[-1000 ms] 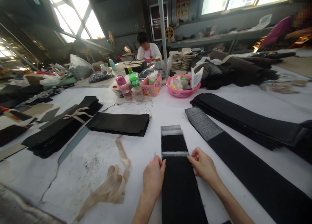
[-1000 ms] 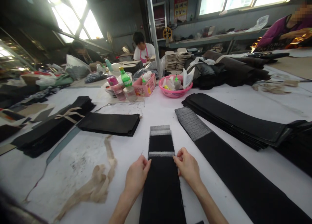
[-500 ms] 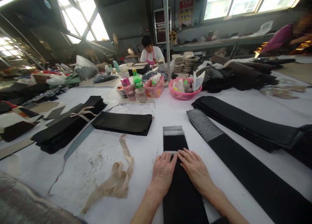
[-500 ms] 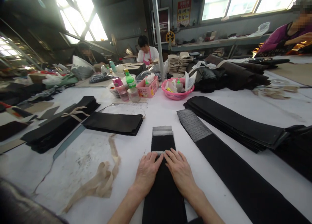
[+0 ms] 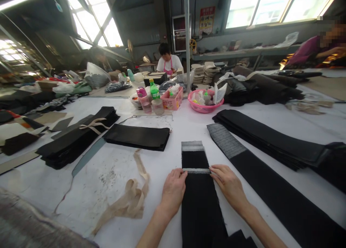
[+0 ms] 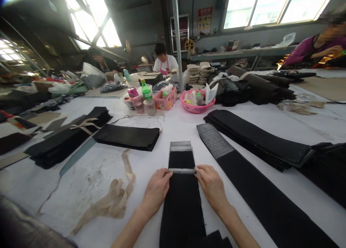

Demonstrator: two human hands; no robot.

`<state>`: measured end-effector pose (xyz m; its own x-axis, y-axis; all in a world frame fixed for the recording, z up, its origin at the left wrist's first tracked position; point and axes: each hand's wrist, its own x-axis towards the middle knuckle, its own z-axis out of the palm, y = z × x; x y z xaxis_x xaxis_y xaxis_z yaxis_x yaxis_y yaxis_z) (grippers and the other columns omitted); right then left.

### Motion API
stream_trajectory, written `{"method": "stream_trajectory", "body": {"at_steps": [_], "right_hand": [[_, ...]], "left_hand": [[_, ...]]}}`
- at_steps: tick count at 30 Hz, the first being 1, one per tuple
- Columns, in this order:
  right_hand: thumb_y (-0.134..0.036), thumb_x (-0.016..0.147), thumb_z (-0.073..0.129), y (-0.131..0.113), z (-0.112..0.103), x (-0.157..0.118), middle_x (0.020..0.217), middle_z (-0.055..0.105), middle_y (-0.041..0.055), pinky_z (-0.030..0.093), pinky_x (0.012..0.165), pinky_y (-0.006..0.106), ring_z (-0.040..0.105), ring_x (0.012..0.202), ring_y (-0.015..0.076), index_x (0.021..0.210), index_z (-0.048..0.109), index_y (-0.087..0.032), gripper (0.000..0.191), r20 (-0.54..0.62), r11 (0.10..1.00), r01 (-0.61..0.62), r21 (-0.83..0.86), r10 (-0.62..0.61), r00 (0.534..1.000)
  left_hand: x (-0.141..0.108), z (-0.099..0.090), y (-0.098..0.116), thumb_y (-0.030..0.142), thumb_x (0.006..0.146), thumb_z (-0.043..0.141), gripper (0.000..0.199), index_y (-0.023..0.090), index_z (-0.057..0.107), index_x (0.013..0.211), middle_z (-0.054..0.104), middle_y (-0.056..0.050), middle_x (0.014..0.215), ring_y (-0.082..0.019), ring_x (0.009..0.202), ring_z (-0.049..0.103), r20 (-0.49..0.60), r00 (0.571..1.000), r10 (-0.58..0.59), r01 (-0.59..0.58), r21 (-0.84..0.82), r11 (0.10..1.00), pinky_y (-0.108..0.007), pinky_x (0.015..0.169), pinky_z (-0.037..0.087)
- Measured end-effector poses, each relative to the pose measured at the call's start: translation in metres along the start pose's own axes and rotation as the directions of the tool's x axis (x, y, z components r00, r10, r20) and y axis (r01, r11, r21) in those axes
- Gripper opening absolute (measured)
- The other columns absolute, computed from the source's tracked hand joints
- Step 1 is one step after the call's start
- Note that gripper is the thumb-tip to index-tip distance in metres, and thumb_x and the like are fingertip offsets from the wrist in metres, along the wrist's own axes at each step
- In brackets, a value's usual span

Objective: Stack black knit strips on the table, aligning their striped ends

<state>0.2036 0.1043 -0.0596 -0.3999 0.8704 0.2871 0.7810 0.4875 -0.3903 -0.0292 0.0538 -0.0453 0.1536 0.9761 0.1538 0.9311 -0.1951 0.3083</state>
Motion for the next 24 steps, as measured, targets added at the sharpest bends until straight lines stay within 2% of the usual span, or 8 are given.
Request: {"method": "stream_trajectory", "body": {"at_steps": [3,6,11,17,24], "right_hand": [[-0.02,0.089,0.058,-0.015,-0.001,0.02,0.104,0.063,0.0026,0.048,0.086,0.033,0.057,0.098,0.0196,0.105,0.064,-0.024,0.017,0.078,0.995,0.056,0.082,-0.062,0.995],[-0.018,0.084,0.065,-0.025,0.003,0.037,0.097,0.063,0.0016,0.047,0.079,0.031,0.056,0.091,0.0191,0.099,0.065,-0.024,0.016,0.134,0.993,0.11,0.042,-0.115,0.984],[-0.019,0.08,0.07,-0.029,0.003,0.055,0.086,0.061,0.0005,0.041,0.072,0.031,0.055,0.085,0.0195,0.086,0.063,-0.022,0.01,0.212,0.988,0.138,-0.067,-0.121,0.97],[-0.018,0.078,0.071,-0.027,-0.001,0.071,0.086,0.06,0.0004,0.037,0.07,0.028,0.054,0.084,0.0179,0.084,0.062,-0.021,0.011,0.348,0.993,0.12,-0.018,-0.107,0.931],[-0.016,0.078,0.07,-0.022,-0.002,0.07,0.085,0.058,-0.0009,0.037,0.071,0.027,0.052,0.086,0.0168,0.079,0.061,-0.022,0.01,0.329,0.988,0.139,0.061,-0.151,0.932]], "left_hand": [[0.011,-0.012,-0.002,0.013,0.087,0.052,0.011,0.021,0.058,0.091,0.055,-0.001,0.096,-0.017,0.091,0.054,0.062,0.998,-0.032,0.039,-0.108,0.993,-0.029,0.081,0.047],[0.022,-0.016,-0.001,0.015,0.084,0.06,0.007,0.021,0.056,0.085,0.053,0.0,0.093,-0.016,0.088,0.053,0.069,0.996,-0.06,0.064,-0.048,0.997,-0.028,0.077,0.046],[0.037,-0.007,0.005,0.017,0.081,0.065,0.015,0.022,0.057,0.093,0.053,-0.001,0.101,-0.018,0.097,0.05,0.03,0.999,0.029,-0.03,0.046,0.998,-0.032,0.083,0.045],[0.043,-0.001,0.003,0.016,0.082,0.064,0.023,0.024,0.059,0.103,0.053,-0.001,0.103,-0.019,0.1,0.05,0.087,0.988,0.129,-0.138,0.105,0.985,-0.033,0.083,0.045],[0.045,-0.006,0.005,0.014,0.085,0.06,0.012,0.021,0.057,0.094,0.054,-0.001,0.1,-0.019,0.1,0.049,0.098,0.984,0.152,-0.158,0.058,0.986,-0.032,0.083,0.044]]}}
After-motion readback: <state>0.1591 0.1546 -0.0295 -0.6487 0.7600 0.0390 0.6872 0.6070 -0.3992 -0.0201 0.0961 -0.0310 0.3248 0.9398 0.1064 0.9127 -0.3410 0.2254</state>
